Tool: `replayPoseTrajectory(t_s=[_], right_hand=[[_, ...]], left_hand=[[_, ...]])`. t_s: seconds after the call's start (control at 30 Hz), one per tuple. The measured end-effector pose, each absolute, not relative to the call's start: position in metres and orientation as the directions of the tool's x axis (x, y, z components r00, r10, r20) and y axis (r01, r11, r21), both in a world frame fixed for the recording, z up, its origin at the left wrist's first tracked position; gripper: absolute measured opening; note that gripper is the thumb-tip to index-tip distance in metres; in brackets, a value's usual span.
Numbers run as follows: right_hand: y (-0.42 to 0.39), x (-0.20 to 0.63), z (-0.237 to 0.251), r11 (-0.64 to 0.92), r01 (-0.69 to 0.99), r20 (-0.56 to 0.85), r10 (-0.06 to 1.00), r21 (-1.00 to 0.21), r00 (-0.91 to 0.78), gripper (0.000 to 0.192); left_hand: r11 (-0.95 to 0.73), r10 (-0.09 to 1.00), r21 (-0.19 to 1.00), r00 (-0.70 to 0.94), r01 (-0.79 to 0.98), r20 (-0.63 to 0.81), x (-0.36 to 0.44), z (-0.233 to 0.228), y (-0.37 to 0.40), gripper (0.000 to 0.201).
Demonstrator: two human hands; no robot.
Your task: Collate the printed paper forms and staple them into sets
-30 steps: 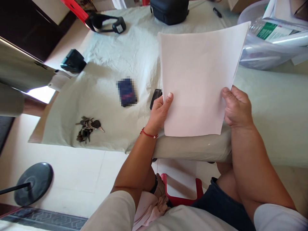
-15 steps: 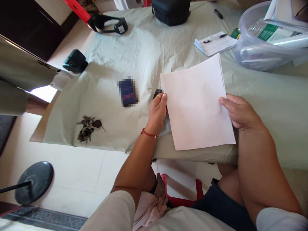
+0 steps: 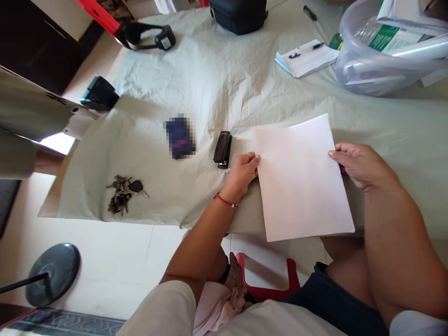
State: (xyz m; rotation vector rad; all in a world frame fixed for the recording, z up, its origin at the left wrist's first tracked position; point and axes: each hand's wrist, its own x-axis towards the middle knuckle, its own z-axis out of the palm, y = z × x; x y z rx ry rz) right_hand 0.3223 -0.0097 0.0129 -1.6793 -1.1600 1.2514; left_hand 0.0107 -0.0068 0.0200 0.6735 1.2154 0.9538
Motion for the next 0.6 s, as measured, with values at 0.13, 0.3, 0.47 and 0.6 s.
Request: replayPoseTrajectory(t_s=[0.13,0.3,0.47,0.6], right_hand=[[-0.014,0.325,0.017,-0.411,0.211,-0.393,0.911,-0.887,0.126,0.017],[-0.013,0.327,0.017,-0.469,0.108,-0.453,0.880,-0.876,0.145,0.021],[-0.014,0.322,0.031,-0.513,0.028,-0.503,0.849,-0.858,0.160,0.018],[-0.016,0.318,0.041,-0.540,0.027,-0.531,0.835,-0.841,0.146,0.016]], left_hand=[[0.480,0.877,0.847,0.083,-0.229,-0.474,0.013,0.020,-0.007,0.042],[0.482,0.875,0.843,0.077,-0.239,-0.478,0.016,0.019,-0.004,0.039],[0.485,0.873,0.842,0.076,-0.237,-0.481,0.018,0.024,-0.005,0.047],[0.473,0.880,0.858,0.054,-0.200,-0.472,0.015,0.029,-0.006,0.048]])
